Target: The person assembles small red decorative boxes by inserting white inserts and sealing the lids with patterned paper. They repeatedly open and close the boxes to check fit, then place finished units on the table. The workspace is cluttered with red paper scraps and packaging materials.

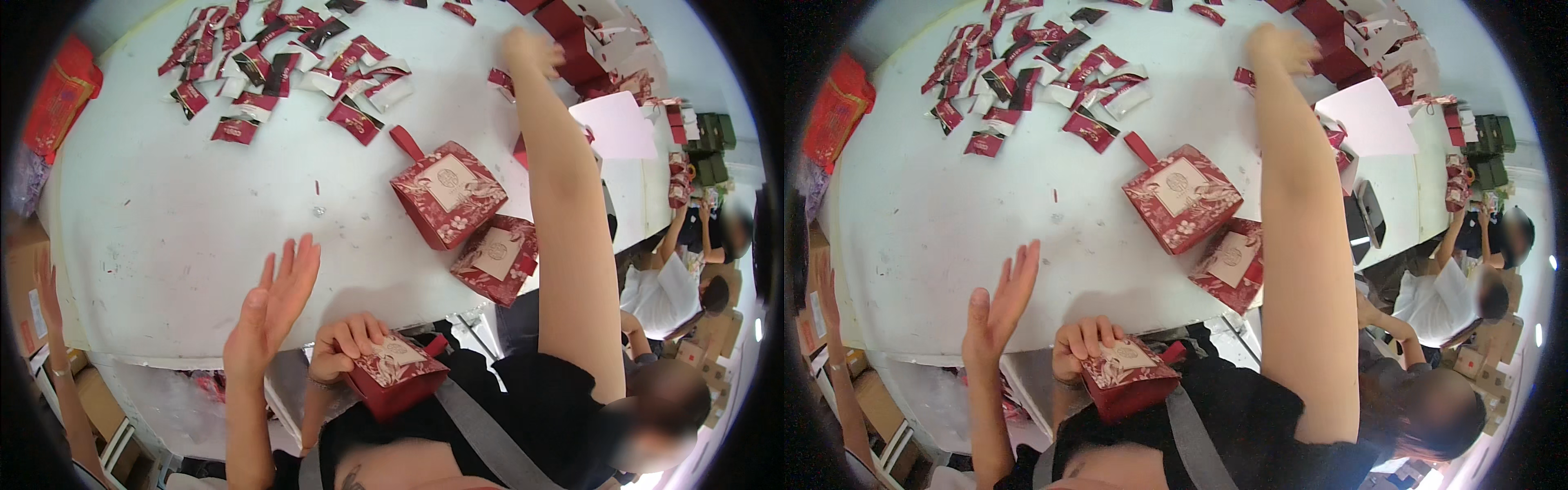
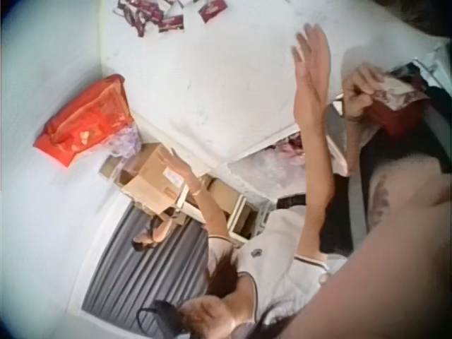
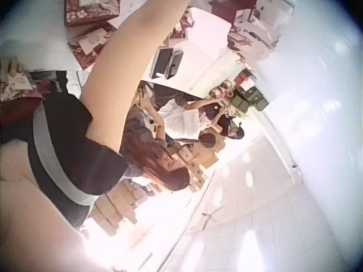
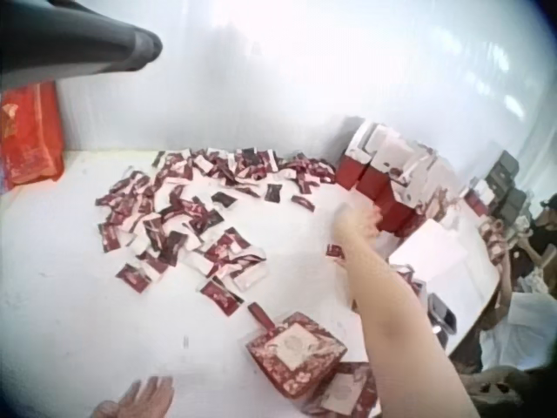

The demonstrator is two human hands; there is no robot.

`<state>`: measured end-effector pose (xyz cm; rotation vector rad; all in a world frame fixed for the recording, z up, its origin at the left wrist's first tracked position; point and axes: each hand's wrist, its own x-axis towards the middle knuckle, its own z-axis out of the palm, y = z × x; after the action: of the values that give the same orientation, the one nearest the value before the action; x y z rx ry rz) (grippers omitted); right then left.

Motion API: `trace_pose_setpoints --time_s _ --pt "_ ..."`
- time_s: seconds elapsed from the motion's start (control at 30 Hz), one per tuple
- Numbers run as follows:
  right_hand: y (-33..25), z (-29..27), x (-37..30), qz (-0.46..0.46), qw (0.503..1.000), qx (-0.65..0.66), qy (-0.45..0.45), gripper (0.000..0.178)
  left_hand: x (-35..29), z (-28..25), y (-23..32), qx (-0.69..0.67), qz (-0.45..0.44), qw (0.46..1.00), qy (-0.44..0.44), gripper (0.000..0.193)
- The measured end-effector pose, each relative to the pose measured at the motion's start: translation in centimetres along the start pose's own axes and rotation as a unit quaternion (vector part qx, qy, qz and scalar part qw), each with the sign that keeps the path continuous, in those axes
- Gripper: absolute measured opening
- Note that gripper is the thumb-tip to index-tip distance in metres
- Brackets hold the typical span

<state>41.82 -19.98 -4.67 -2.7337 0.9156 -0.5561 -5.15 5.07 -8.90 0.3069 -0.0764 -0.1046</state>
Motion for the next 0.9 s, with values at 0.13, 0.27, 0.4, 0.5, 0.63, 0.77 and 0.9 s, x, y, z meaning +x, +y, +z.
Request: trace_pose_setpoints --time_s 0.13,0.27,0.4,0.5,0.63,0.77,0.9 --pt "0.9 0.2 -0.7 0.128 0.988 -0.065 -0.056 0.054 -0.3 0.0 -0.4 0.007 -0.003 1.0 -0.012 0.009" --pt "-4.1 4.6 -3.7 -0.171 0.946 0.089 -0.262 0.06 -0.7 -0.1 -1.1 0.028 0.008 1.0 -0.009 0.008" --pt "-1.6 1.5 -7.0 -0.282 0.912 0.135 -0.268 0.074 -0.9 0.1 -1.2 0.028 0.005 0.999 -0.021 0.008" --pt "-2.6 -1.8 -16.1 -0.376 0.892 -0.026 -0.248 0.081 -0.7 0.0 -0.7 0.038 0.011 0.999 -0.007 0.008" --pt "-6.3 -1.4 -18.9 -0.577 0.735 0.298 -0.195 0.067 -0.5 0.8 0.0 0.046 0.018 0.999 0.011 0.008" --pt "-15.1 3.4 -2.1 -0.334 0.928 0.153 0.058 0.059 -0.5 0.8 1.3 0.034 0.06 0.997 0.038 0.009" --pt "-13.4 9.1 10.4 -0.075 0.983 0.16 -0.051 0.096 -0.4 1.0 1.7 -0.007 0.091 0.993 0.071 0.009"
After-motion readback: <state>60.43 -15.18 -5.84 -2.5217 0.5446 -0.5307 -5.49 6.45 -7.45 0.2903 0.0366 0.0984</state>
